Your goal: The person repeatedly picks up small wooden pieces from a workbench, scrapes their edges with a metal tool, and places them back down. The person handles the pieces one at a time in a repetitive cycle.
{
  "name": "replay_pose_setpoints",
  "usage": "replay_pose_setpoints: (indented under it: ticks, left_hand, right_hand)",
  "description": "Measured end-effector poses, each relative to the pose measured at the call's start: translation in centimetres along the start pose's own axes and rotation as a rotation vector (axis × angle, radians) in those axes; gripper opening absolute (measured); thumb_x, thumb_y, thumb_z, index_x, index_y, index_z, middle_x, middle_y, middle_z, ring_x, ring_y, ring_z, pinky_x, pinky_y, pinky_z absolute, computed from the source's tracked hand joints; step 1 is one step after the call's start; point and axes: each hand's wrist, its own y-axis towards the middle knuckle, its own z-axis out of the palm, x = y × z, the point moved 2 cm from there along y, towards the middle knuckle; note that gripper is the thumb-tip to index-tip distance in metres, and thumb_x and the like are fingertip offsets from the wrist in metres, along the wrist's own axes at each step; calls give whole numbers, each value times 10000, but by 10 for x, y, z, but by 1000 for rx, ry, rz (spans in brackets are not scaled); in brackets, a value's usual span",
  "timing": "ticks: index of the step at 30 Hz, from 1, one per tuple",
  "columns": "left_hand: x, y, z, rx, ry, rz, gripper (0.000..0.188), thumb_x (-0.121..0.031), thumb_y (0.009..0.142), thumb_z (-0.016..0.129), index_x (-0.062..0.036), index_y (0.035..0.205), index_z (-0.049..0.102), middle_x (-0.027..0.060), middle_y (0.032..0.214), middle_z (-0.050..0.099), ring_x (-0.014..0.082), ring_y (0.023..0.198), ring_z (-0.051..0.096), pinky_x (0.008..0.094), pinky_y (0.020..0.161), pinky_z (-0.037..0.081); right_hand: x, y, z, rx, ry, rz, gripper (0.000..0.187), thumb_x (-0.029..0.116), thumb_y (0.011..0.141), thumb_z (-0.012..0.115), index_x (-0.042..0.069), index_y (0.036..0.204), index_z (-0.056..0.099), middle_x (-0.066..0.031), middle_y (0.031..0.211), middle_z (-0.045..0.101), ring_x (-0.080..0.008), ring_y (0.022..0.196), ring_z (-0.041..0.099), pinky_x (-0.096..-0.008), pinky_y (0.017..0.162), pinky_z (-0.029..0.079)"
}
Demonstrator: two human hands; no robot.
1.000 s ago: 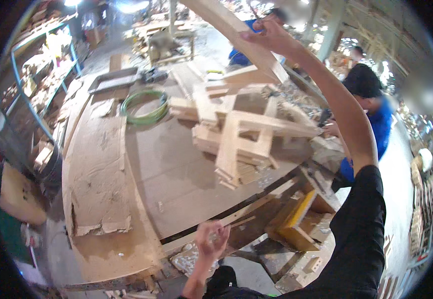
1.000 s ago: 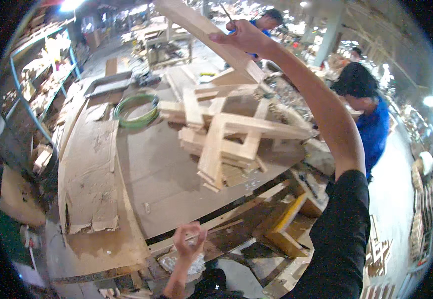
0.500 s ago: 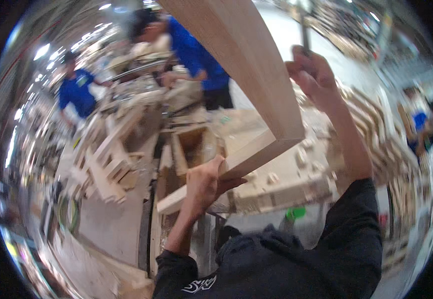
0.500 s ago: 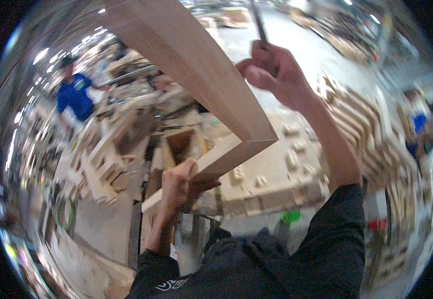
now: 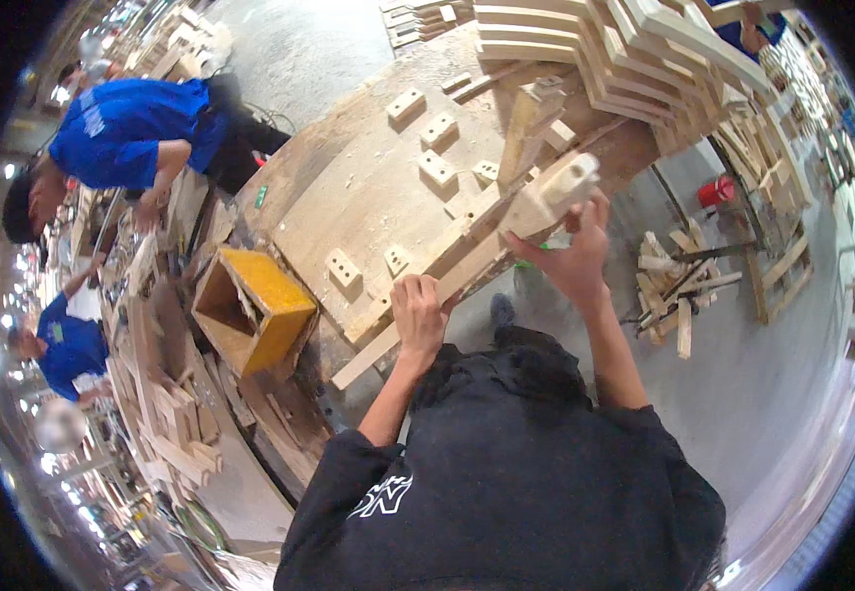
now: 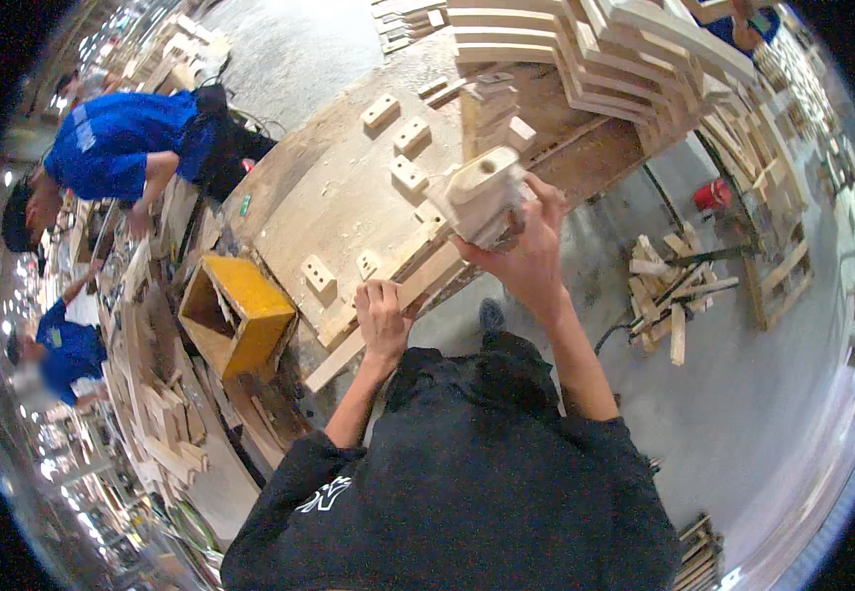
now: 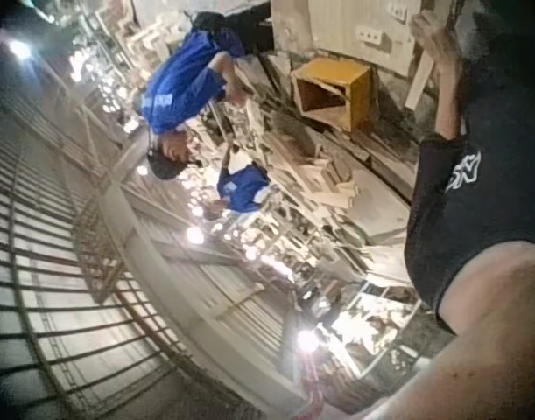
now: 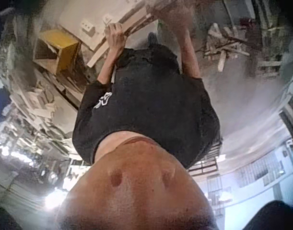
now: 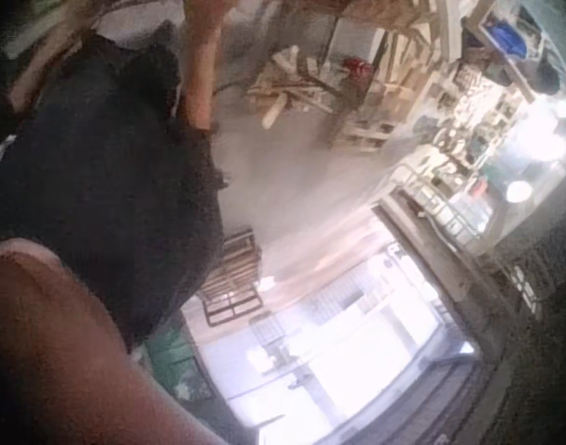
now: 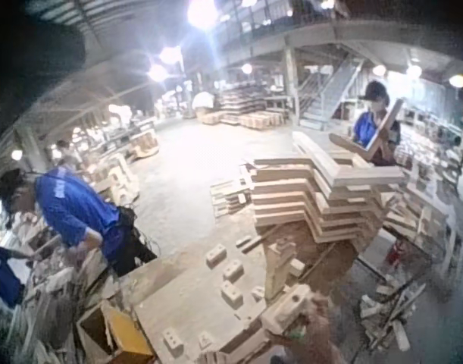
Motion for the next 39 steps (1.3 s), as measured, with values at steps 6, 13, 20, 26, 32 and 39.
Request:
replay_pose_setpoints:
  ticks: [6, 13, 20, 26, 32, 39]
  left_hand:
    - [-1, 41, 58, -79, 167, 30, 962, -520, 742, 724, 0, 1425, 290, 238, 1402, 307, 386, 1368, 244, 601, 1148, 89]
    - [-28, 73, 75, 61, 198, 34, 961, -544, 815, 636, 41, 1458, 226, 262, 1410, 328, 407, 1352, 263, 565, 1136, 132]
    - [-35, 84, 76, 152, 194, 8, 864, -517, 809, 663, 40, 1387, 345, 192, 1109, 529, 360, 1004, 500, 482, 912, 365]
    - [-34, 83, 85, 199, 265, -7, 844, -519, 822, 651, 20, 1388, 332, 219, 1052, 520, 381, 961, 496, 486, 838, 370]
    - [-35, 84, 88, 168, 193, 43, 854, -507, 840, 639, 18, 1414, 287, 232, 1034, 509, 399, 953, 486, 497, 836, 359]
    - [-37, 81, 84, 185, 195, 24, 753, -450, 818, 665, 18, 1334, 380, 218, 1056, 514, 395, 999, 478, 502, 839, 358]
  right_hand:
    - [-46, 28, 13, -136, -204, 26, 824, 419, 540, 919, -23, 1117, 531, -144, 1301, 474, -261, 1108, 482, -358, 906, 404]
    - [-85, 55, 0, 41, 171, 214, 855, 408, 507, 936, 42, 1093, 432, -113, 1347, 527, -168, 1016, 484, -298, 841, 396]
    - [-113, 58, 17, -80, 549, 177, 809, 314, 486, 963, 97, 961, 346, -156, 1255, 567, -209, 1103, 545, -349, 937, 421]
    - [-145, 25, 23, -17, 722, 377, 824, 193, 501, 966, 153, 908, 251, -191, 1247, 578, -253, 1205, 506, -395, 1054, 333]
    - [-173, 4, 28, -56, 670, 500, 827, 337, 503, 959, 132, 879, 252, -136, 1199, 621, -203, 1070, 560, -329, 940, 398]
    - [-151, 25, 12, -18, 585, 364, 822, 326, 506, 955, 133, 919, 270, -213, 1257, 563, -293, 1185, 522, -398, 1025, 364]
